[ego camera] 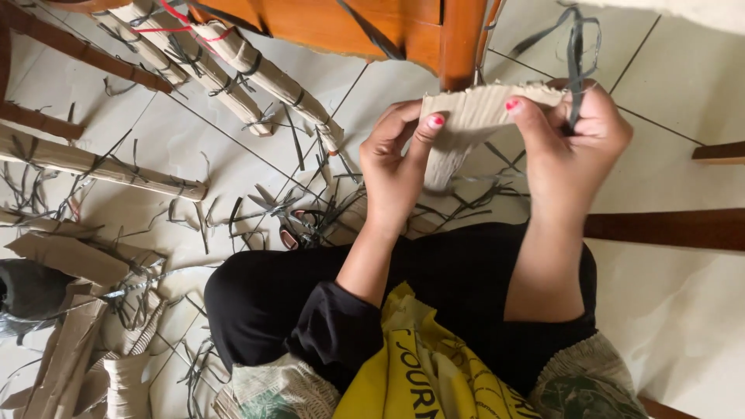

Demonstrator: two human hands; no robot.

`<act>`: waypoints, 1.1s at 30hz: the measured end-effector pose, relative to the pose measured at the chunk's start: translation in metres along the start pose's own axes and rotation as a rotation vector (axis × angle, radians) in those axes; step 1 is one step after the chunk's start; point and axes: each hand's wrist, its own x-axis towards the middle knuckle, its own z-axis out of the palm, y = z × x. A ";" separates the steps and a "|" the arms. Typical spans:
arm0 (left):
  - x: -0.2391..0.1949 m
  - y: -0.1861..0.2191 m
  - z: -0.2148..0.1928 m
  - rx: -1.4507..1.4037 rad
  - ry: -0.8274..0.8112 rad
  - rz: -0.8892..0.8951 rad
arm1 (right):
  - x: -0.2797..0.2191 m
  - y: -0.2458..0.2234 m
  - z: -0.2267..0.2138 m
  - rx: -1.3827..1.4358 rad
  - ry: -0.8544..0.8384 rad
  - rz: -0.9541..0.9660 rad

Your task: Wrapping the legs of a wooden chair with corrugated cardboard and securing them with red plastic ties for protection during transport.

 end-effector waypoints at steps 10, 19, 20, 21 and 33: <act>0.014 -0.042 0.015 -0.180 0.135 -0.023 | 0.013 0.035 0.045 0.042 0.136 -0.085; 0.017 -0.056 0.025 -0.090 0.261 0.075 | 0.004 0.022 0.069 0.007 0.160 -0.044; 0.016 -0.060 0.027 -0.082 0.323 0.090 | 0.004 0.018 0.074 0.006 0.200 -0.049; 0.014 -0.060 0.028 -0.084 0.324 0.091 | 0.001 0.019 0.073 0.005 0.199 -0.050; 0.018 -0.068 0.019 -0.175 0.225 -0.019 | 0.003 0.040 0.058 0.179 -0.121 -0.027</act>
